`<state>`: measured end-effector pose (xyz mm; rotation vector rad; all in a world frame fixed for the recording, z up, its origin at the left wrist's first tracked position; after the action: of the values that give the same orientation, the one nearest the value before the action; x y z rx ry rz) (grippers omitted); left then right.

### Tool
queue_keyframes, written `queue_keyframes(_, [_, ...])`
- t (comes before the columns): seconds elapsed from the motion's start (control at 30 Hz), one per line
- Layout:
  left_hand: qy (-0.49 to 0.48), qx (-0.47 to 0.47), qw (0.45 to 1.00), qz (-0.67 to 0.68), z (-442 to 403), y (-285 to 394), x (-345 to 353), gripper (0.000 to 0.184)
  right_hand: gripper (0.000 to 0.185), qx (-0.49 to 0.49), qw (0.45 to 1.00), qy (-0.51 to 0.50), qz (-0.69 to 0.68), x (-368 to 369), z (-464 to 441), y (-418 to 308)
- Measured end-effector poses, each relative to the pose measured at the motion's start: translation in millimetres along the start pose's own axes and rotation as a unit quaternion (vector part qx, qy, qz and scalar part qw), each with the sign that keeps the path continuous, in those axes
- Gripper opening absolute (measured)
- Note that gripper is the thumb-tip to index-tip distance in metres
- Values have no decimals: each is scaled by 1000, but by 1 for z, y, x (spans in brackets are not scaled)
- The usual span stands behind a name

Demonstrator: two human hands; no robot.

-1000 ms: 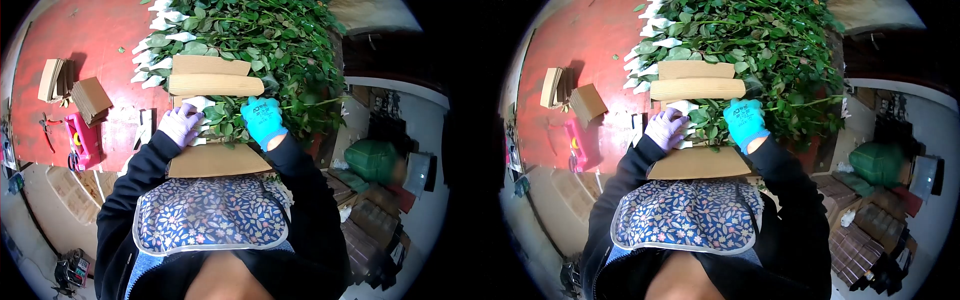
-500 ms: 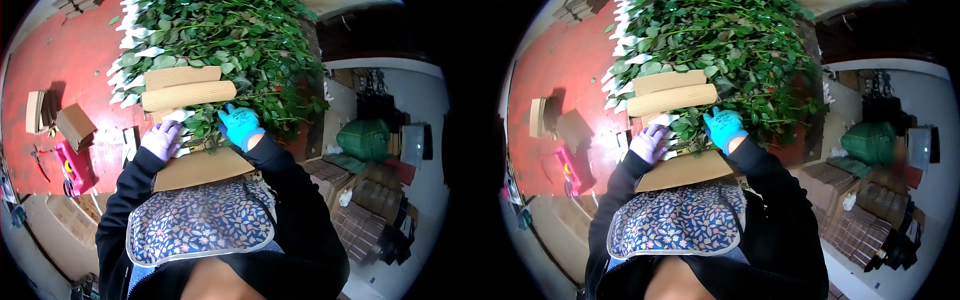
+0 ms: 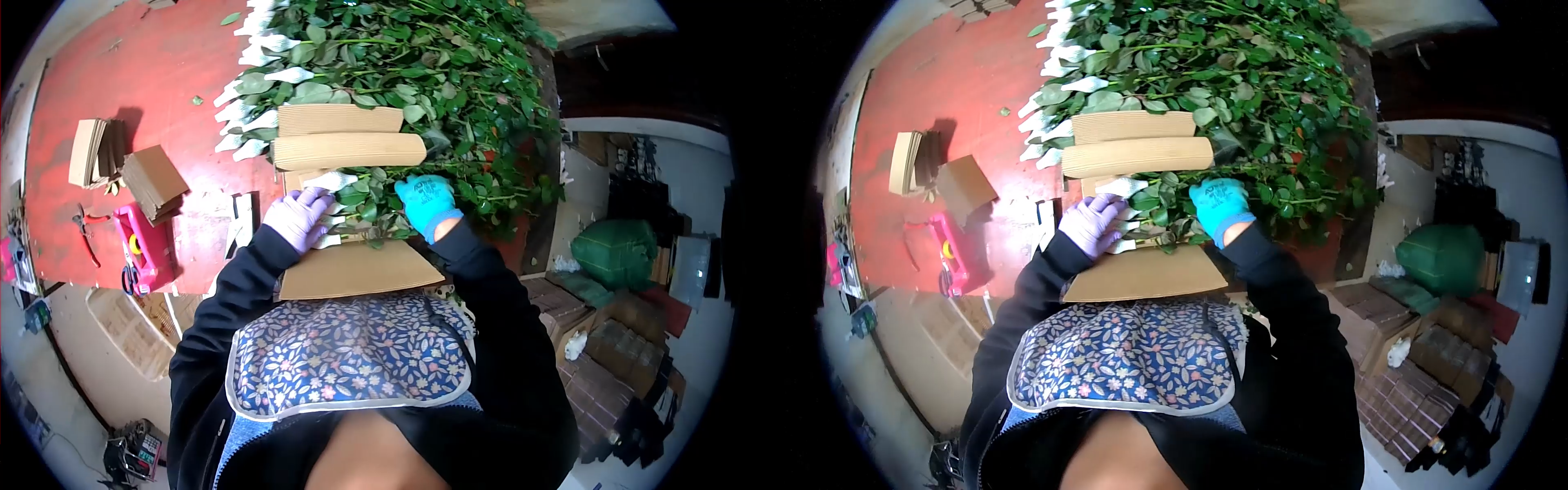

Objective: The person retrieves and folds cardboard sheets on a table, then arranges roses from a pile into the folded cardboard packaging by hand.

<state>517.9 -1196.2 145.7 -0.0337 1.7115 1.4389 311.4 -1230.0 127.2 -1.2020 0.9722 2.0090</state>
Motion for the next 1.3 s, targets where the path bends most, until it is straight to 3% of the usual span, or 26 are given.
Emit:
queue_keyframes(0.07, [5,7,1000,-4,1,-4,4,53,14,-12,997,-74,-33,-13,2,-1])
queue_keyframes(0.1, [11,7,1000,-3,2,-4,3,52,20,-15,998,-47,-32,-38,6,-1])
queue_keyframes(0.2, [18,33,999,-6,3,-1,-1,52,31,-41,981,164,-95,-119,9,-13])
queue_keyframes(0.23, [16,34,999,-7,4,-1,0,51,38,-74,976,172,-107,-124,8,-23])
queue_keyframes(0.4, [14,21,1000,-9,3,0,0,48,44,-47,997,50,-46,-60,-28,-42])
queue_keyframes(0.53, [69,43,997,-7,8,1,-8,41,22,-36,993,81,-77,-56,-25,-33])
queue_keyframes(0.67, [55,24,998,-29,12,-4,-3,42,22,-34,975,167,-142,-108,-18,-41])
queue_keyframes(0.73, [40,24,999,-25,11,-6,-1,44,24,-13,980,160,-120,-100,-26,-45])
queue_keyframes(0.77, [37,26,999,-28,12,-5,0,44,28,-39,989,110,-86,-67,-35,-48])
queue_keyframes(0.87, [82,30,996,-2,14,-7,-6,41,27,-7,986,130,-104,-39,-37,-43])
queue_keyframes(0.93, [150,69,982,93,18,-18,-4,44,26,-4,979,114,-170,-40,-38,-38])
queue_keyframes(0.97, [125,36,951,282,13,-34,2,35,26,-14,979,121,-167,-37,-38,-38])
queue_keyframes(1.0, [147,-105,850,496,17,-55,18,24,25,-16,983,116,-139,-32,-41,-40])
queue_keyframes(1.07, [205,-138,751,612,17,-69,14,18,25,-4,979,140,-148,-36,-41,-39])
queue_keyframes(1.1, [215,-124,811,530,15,-72,10,21,25,-3,972,174,-156,-47,-37,-37])
queue_keyframes(1.13, [220,-143,854,449,14,-74,9,19,25,-2,975,137,-175,-43,-38,-37])
queue_keyframes(1.2, [219,-85,905,353,5,-83,19,18,25,-15,972,164,-170,-34,-38,-38])
queue_keyframes(1.23, [222,-34,902,370,-4,-69,14,19,14,-3,968,186,-170,-39,-39,-38])
queue_keyframes(1.27, [228,-98,882,401,-2,-80,22,19,14,17,966,188,-178,-38,-37,-35])
queue_keyframes(1.3, [221,-101,874,420,-1,-86,29,19,13,1,972,164,-171,-33,-38,-37])
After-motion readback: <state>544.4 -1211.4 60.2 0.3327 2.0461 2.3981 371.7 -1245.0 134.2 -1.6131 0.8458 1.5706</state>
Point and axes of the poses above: each hand's wrist, its own z-axis away from the middle knuckle, its own x-axis out of the palm, y = z × x, the point moved 8 cm from there along -z, towards the middle knuckle, and after that the axes turned 14 degrees about z, right-handed, at the moved point
